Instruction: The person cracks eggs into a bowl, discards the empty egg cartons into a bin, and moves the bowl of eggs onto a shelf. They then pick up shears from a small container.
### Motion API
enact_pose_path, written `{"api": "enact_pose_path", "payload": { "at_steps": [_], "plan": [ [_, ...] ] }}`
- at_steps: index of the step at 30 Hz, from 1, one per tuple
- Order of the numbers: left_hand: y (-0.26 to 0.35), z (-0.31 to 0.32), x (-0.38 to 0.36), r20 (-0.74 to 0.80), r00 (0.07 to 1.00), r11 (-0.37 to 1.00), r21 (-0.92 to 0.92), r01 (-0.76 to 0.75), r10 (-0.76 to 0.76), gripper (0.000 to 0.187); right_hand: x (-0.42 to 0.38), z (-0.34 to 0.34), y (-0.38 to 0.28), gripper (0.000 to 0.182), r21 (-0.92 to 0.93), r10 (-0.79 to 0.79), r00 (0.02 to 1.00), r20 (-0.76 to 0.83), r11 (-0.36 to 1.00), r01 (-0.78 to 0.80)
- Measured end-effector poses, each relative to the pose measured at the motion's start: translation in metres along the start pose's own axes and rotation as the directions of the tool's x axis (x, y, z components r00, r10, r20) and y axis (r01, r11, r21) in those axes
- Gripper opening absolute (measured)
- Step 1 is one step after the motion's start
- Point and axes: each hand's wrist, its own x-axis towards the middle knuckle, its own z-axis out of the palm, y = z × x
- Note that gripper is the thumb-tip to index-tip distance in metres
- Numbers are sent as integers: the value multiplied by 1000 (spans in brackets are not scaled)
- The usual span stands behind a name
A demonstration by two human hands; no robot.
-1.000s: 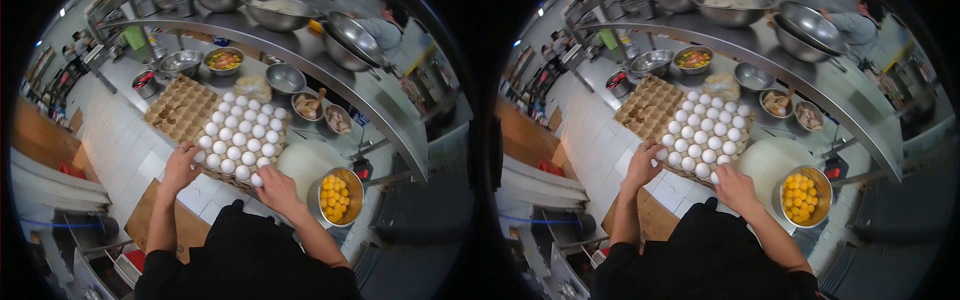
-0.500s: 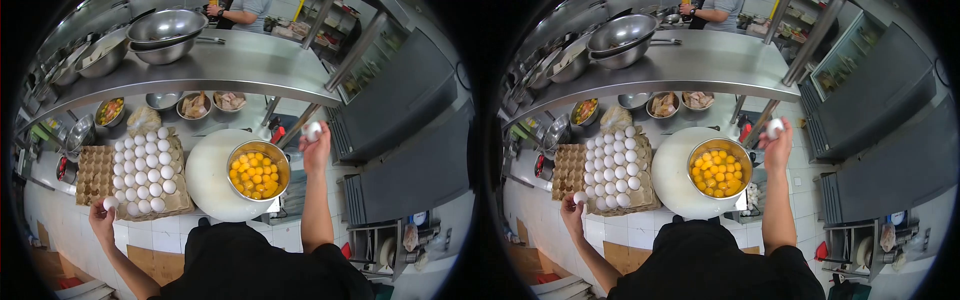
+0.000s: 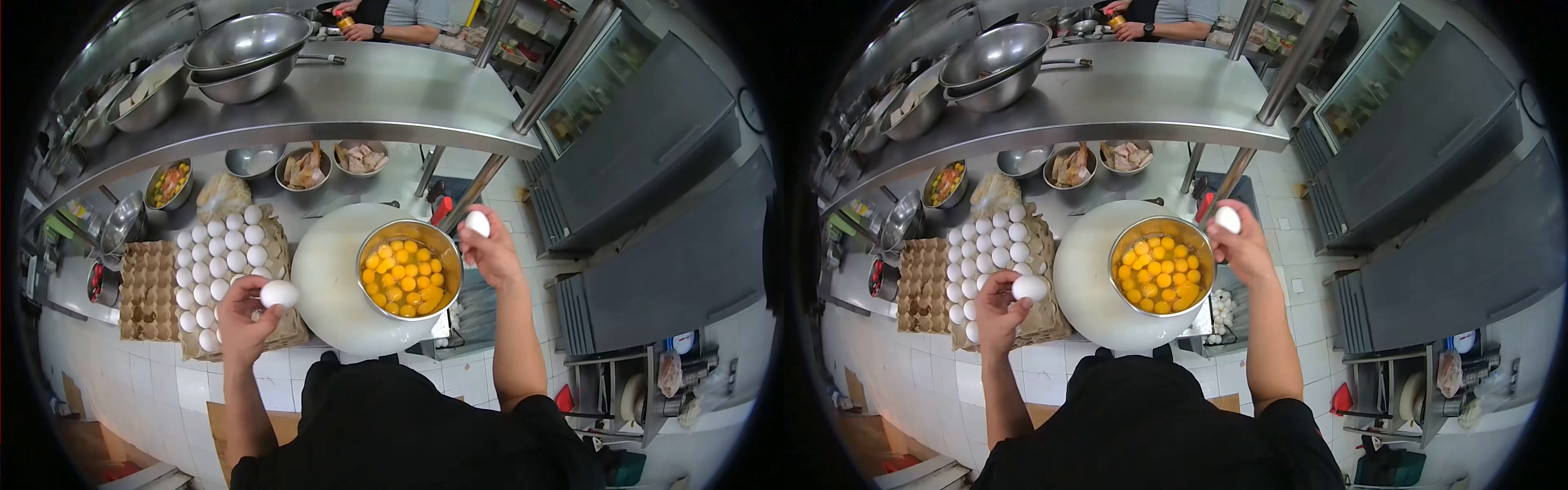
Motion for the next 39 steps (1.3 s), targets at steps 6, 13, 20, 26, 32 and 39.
{"api": "enact_pose_path", "payload": {
  "at_steps": [6, 13, 20, 26, 32, 39],
  "plan": [
    [-13, 37, 0, 94, 994, 999, 16, 52, -54, 38, 6, 43, 35, 51, -677, 215, 963, 161, 735, -51],
    [-29, 63, -7, 152, 972, 971, -127, 202, -182, 37, -3, 83, 33, 59, -954, 233, 935, 266, 205, 220],
    [-32, 95, -14, 196, 943, 927, -211, 310, -270, 37, -28, 18, 8, 50, -706, -743, 667, -46, 497, 505],
    [-36, 127, -14, 302, 925, 918, -249, 310, -230, 51, -60, -59, 22, 68, -986, -576, 803, 154, -39, 161],
    [-28, 157, -16, 335, 907, 901, -257, 350, -257, 57, -109, 69, -9, 70, -657, -91, 834, 545, 571, 492],
    [3, 93, -23, 95, 992, 924, 366, -113, 84, 67, 3, 12, 9, 49, 28, -260, 963, -65, 965, 262]
  ]
}}
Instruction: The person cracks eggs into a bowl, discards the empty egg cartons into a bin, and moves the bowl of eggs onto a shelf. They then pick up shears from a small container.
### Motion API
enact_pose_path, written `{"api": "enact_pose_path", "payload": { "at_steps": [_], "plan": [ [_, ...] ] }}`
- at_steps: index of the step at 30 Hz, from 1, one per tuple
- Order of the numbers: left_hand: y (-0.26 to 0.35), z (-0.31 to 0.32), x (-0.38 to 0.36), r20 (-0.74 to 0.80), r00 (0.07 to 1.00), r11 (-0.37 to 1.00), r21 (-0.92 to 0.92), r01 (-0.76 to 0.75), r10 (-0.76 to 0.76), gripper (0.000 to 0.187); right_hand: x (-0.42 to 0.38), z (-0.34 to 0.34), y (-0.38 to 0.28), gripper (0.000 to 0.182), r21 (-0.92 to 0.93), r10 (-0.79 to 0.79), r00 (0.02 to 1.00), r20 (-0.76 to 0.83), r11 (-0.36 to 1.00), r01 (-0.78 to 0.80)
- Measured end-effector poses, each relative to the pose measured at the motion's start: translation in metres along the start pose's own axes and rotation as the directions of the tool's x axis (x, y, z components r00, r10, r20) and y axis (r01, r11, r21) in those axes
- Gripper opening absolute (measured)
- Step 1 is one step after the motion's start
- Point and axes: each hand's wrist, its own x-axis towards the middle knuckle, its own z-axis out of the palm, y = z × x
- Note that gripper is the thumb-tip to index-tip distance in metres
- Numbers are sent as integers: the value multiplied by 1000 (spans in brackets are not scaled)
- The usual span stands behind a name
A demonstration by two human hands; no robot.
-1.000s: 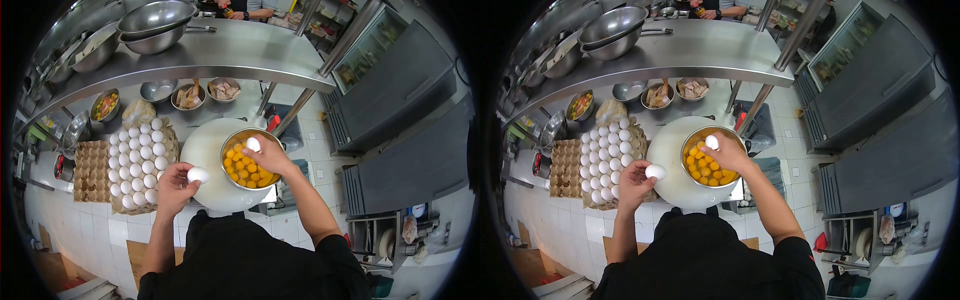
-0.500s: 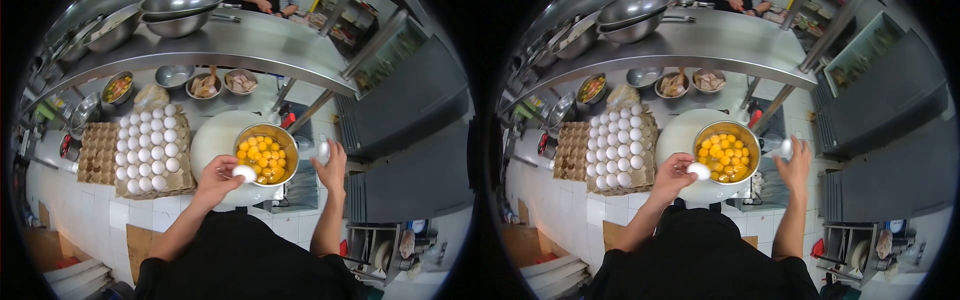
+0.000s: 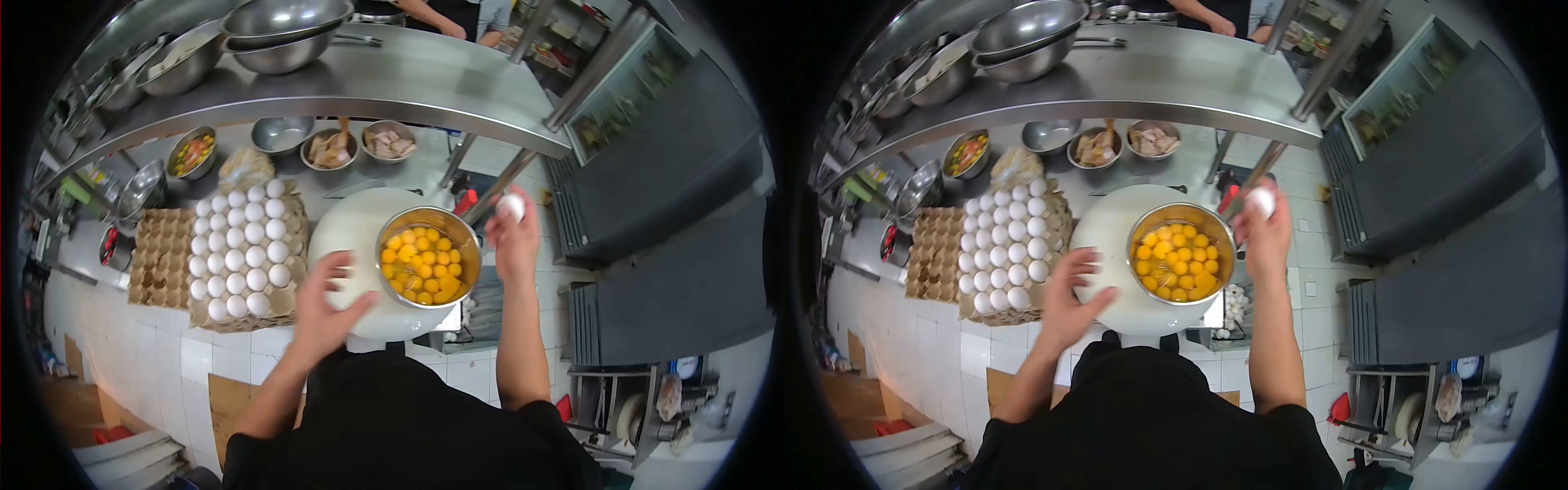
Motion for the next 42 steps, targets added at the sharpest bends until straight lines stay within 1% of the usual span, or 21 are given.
{"api": "enact_pose_path", "payload": {
  "at_steps": [2, 3, 4, 5, 6, 8, 9, 10, 12, 14, 17, 18, 20, 21, 23, 24, 26, 31, 34, 37, 42],
  "plan": [
    [-12, -38, -12, -123, 990, 944, 328, -27, 71, 62, 49, -25, 9, 47, 194, 1, 927, -375, 978, 77],
    [-19, -55, -18, -149, 982, 852, 523, -24, 119, 62, 62, -34, 17, 47, 190, -4, 924, -382, 978, 83],
    [-26, -71, -24, -168, 971, 720, 694, -8, 172, 63, 74, -42, 25, 48, 112, 62, 926, -373, 994, -21],
    [-30, -85, -32, -160, 981, 643, 764, 54, 108, 60, 80, -46, 30, 48, 33, 128, 921, -368, 992, -125],
    [-34, -97, -40, -160, 986, 555, 824, 111, 42, 57, 80, -45, 34, 48, 32, 125, 921, -368, 992, -122],
    [-46, -119, -51, -114, 993, 510, 853, 105, -14, 56, 72, -42, 41, 48, -110, 122, 975, -185, 984, -144],
    [-49, -124, -55, -69, 994, 463, 881, 98, -79, 55, 67, -44, 41, 45, -27, 92, 964, -249, 994, -102],
    [-50, -125, -56, -71, 994, 461, 881, 103, -85, 55, 59, -48, 37, 45, -28, 98, 964, -246, 994, -108],
    [-51, -129, -53, -48, 999, 486, 873, 53, -23, 49, 41, -52, 26, 38, 317, 171, 968, -184, 943, -106],
    [-48, -130, -47, -51, 998, 501, 863, 63, -37, 46, 18, -35, 14, 31, 300, 159, 982, -101, 946, -122],
    [-48, -137, -40, -31, 998, 568, 821, 53, -50, 41, -4, -14, 14, 43, -83, 311, 934, 174, 950, -301],
    [-48, -139, -39, -19, 999, 615, 787, 44, -47, 39, -7, -6, 17, 43, -83, 313, 934, 173, 950, -302],
    [-49, -141, -38, -22, 999, 623, 781, 47, -47, 39, -11, 16, 24, 40, -587, 335, 908, 253, 799, -131],
    [-49, -141, -38, -26, 999, 630, 775, 50, -47, 39, -9, 20, 33, 40, -586, 334, 908, 252, 800, -131],
    [-46, -139, -36, -28, 999, 629, 776, 41, -29, 39, -4, 23, 55, 44, -680, 76, 870, 486, 659, 322],
    [-45, -138, -37, -29, 999, 628, 777, 32, -14, 39, -5, 28, 56, 44, -681, 78, 871, 485, 659, 320],
    [-50, -138, -39, -33, 999, 642, 765, 39, -21, 39, -6, 38, 57, 49, -790, 271, 864, 424, 578, 206],
    [-47, -140, -42, -127, 989, 707, 693, 139, -71, 41, -7, 51, 58, 54, -848, 346, 844, 410, 485, 213],
    [-38, -142, -37, -269, 951, 727, 622, 290, -149, 40, -8, 58, 55, 56, -873, 335, 838, 431, 387, 295],
    [-38, -139, -33, -291, 944, 834, 475, 282, -154, 40, -9, 64, 51, 57, -879, 370, 812, 452, 341, 334],
    [-38, -106, -19, -154, 967, 973, 78, 216, -202, 39, -8, 73, 34, 58, -857, 316, 798, 514, 227, 462]
  ]
}}
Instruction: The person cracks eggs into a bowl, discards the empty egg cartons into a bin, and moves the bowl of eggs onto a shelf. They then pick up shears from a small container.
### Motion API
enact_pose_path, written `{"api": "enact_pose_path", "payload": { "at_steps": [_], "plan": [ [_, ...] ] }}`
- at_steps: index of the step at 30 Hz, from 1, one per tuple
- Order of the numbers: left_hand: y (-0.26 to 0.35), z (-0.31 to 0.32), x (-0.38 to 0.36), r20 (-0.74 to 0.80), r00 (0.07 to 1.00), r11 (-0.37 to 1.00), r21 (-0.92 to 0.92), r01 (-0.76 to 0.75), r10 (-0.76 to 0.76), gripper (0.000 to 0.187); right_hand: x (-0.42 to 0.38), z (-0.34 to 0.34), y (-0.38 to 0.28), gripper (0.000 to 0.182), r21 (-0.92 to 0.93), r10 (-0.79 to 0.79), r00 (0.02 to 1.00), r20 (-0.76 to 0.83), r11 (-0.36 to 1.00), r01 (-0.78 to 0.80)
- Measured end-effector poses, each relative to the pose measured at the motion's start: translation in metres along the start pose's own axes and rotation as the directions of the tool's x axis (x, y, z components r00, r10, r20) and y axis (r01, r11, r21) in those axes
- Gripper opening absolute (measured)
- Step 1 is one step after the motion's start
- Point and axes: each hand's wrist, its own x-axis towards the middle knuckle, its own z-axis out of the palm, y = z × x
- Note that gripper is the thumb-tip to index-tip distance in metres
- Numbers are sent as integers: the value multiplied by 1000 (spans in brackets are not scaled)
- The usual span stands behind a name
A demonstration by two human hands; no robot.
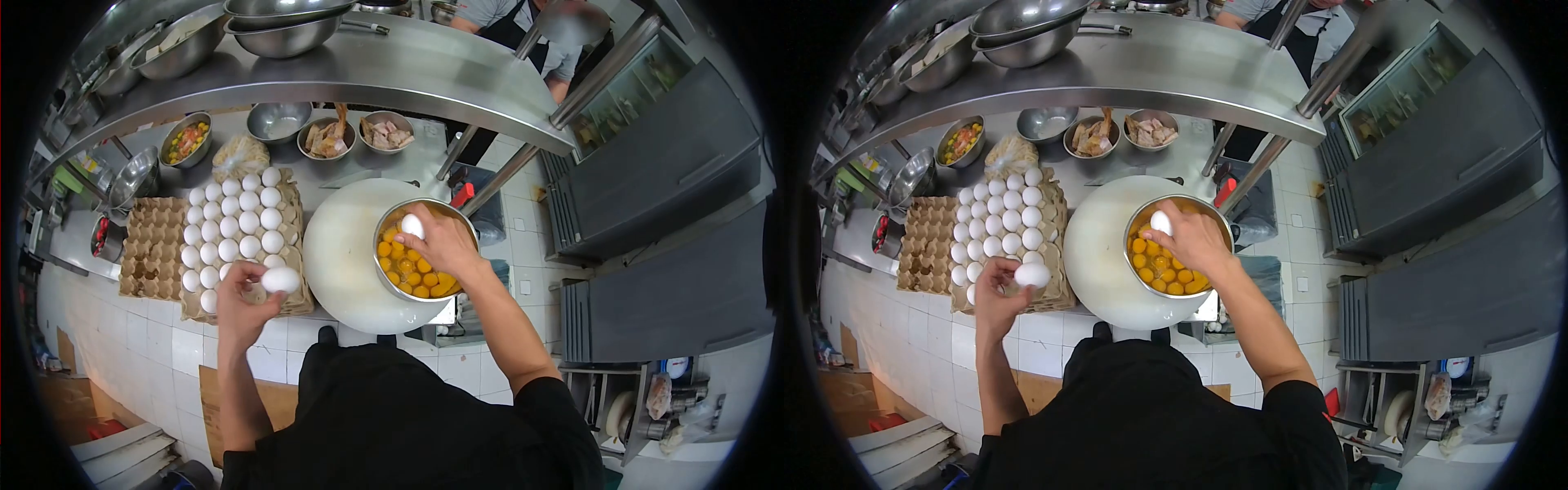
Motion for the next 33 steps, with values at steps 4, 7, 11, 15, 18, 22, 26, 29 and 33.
{"api": "enact_pose_path", "payload": {
  "at_steps": [4, 7, 11, 15, 18, 22, 26, 29, 33],
  "plan": [
    [2, 43, 1, 117, 992, 970, -233, 67, -40, 37, -15, -29, -11, 59, -108, -162, 952, -260, 984, 139],
    [10, 70, -1, 221, 973, 927, -345, 145, -70, 38, -36, -52, 2, 61, 32, -155, 615, -773, 959, 282],
    [11, 102, -4, 329, 944, 879, -443, 175, -22, 41, -89, -45, 65, 64, 410, 302, 553, -777, 909, 80],
    [26, 126, -6, 370, 929, 876, -455, 162, 21, 44, -133, -30, 62, 67, -191, 113, 821, -560, 946, -261],
    [39, 143, -7, 418, 908, 871, -455, 184, 26, 50, -124, -28, -6, 66, 201, 87, 913, -399, 980, -5],
    [58, 148, -10, 482, 876, 848, -477, 233, 30, 60, -102, -7, -58, 57, 279, -325, 925, -195, 886, 370],
    [50, 102, -4, 180, 980, 989, -141, -56, 81, 73, -65, -23, 13, 40, 871, 286, 905, -314, 467, 154],
    [15, 47, -4, -139, 960, 878, 452, -158, 244, 69, -20, -49, 83, 38, 903, 721, 575, -386, 168, 395],
    [-27, -15, -19, -322, 935, 502, 839, 209, 149, 57, 5, -33, 138, 41, 964, 665, 712, -225, 259, 63]
  ]
}}
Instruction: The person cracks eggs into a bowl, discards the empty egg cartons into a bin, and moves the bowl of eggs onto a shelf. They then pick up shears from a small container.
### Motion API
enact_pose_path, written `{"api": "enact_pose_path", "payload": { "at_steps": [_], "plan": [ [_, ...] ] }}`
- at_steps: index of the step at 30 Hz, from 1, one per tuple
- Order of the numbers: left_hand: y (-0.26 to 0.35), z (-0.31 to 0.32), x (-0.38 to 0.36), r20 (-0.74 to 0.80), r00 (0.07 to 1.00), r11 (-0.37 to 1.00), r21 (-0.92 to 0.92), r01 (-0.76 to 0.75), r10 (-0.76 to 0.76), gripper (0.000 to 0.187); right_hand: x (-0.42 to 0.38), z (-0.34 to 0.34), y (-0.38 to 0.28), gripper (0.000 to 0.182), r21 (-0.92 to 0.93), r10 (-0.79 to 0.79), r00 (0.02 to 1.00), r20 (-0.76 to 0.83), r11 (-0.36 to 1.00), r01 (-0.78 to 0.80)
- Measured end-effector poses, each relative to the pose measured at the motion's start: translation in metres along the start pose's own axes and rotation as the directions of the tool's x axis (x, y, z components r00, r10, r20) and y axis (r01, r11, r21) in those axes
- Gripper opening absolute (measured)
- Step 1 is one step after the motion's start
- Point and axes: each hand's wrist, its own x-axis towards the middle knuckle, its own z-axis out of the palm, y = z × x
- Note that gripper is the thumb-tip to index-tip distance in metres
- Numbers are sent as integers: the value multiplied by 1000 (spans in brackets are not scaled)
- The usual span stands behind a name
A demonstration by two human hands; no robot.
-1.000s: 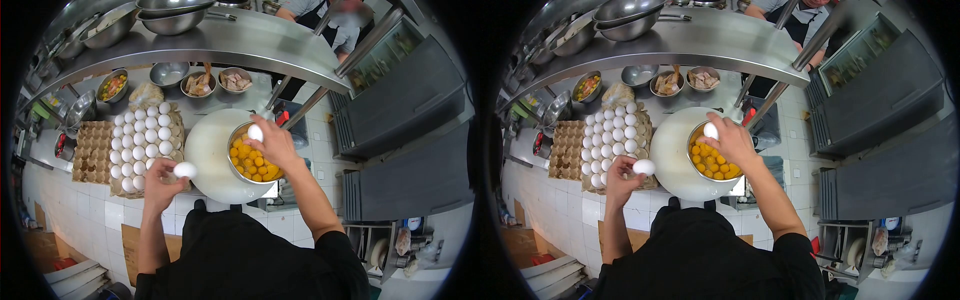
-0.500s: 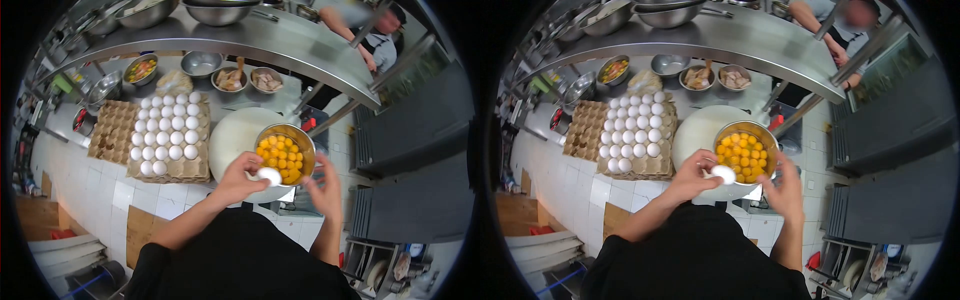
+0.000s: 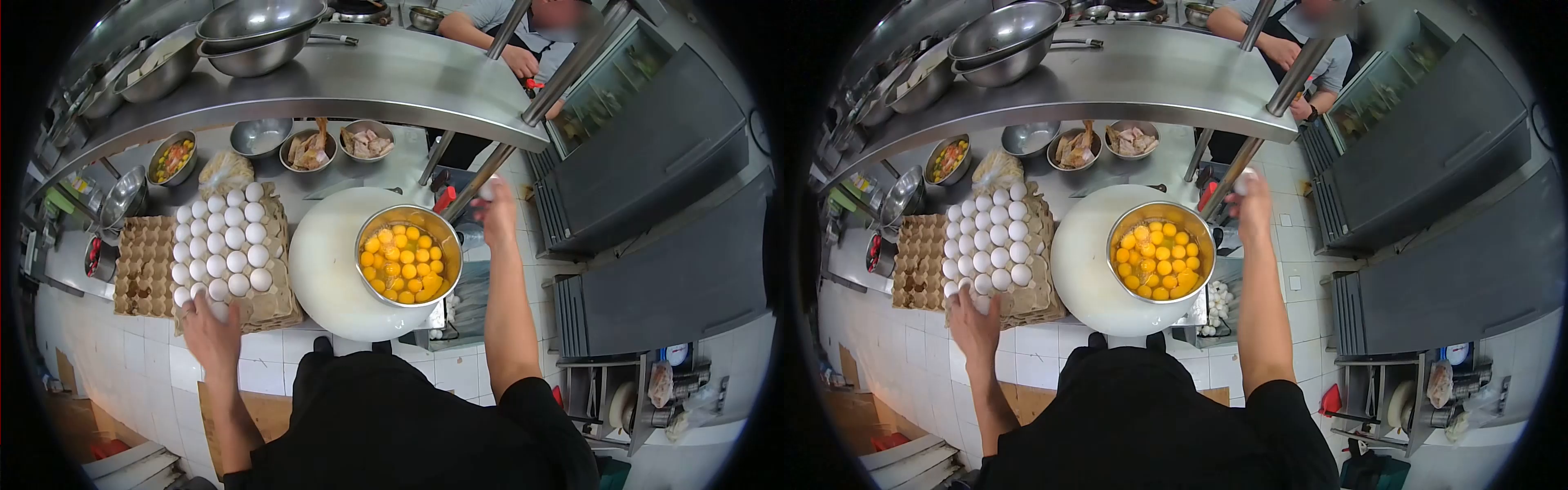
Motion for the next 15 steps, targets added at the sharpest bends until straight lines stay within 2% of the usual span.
{"api": "enact_pose_path", "payload": {
  "at_steps": [4, 6, 7, 9, 10, 11, 12, 13, 14, 15],
  "plan": [
    [-16, 5, -8, 53, 998, 1000, 6, 20, -20, 46, -13, -9, 13, 44, 87, -75, 997, -34, 993, 78],
    [-14, 12, -10, 8, 1000, 999, -41, 9, -9, 36, -24, -27, 12, 35, 512, 0, 996, 86, 858, -44],
    [-14, 14, -9, 7, 1000, 999, -38, 16, -16, 36, -39, -21, 5, 35, 511, 2, 996, 94, 858, -50],
    [-13, 15, -6, 35, 999, 998, -51, 40, -39, 33, -70, -7, -6, 27, 504, 79, 944, 321, 829, -240],
    [-13, 14, -5, 36, 999, 998, -49, 42, -41, 33, -78, 0, -3, 29, 359, 71, 932, 355, 910, -206],
    [-14, 14, -3, 37, 997, 995, -78, 64, -61, 33, -82, 7, -3, 29, 360, 72, 932, 355, 910, -207],
    [-14, 13, -2, 39, 996, 991, -108, 85, -81, 34, -88, 15, -7, 30, 92, 133, 892, 433, 977, -191],
    [-15, 11, -2, 39, 996, 991, -108, 83, -79, 34, -93, 23, -7, 31, -180, 214, 847, 487, 973, -142],
    [-16, 9, -1, 49, 991, 981, -144, 128, -122, 35, -96, 34, -4, 31, -179, 213, 848, 485, 973, -142],
    [-17, 6, 0, 60, 985, 969, -178, 172, -164, 37, -99, 46, 0, 33, -308, 177, 856, 486, 951, -21]
  ]
}}
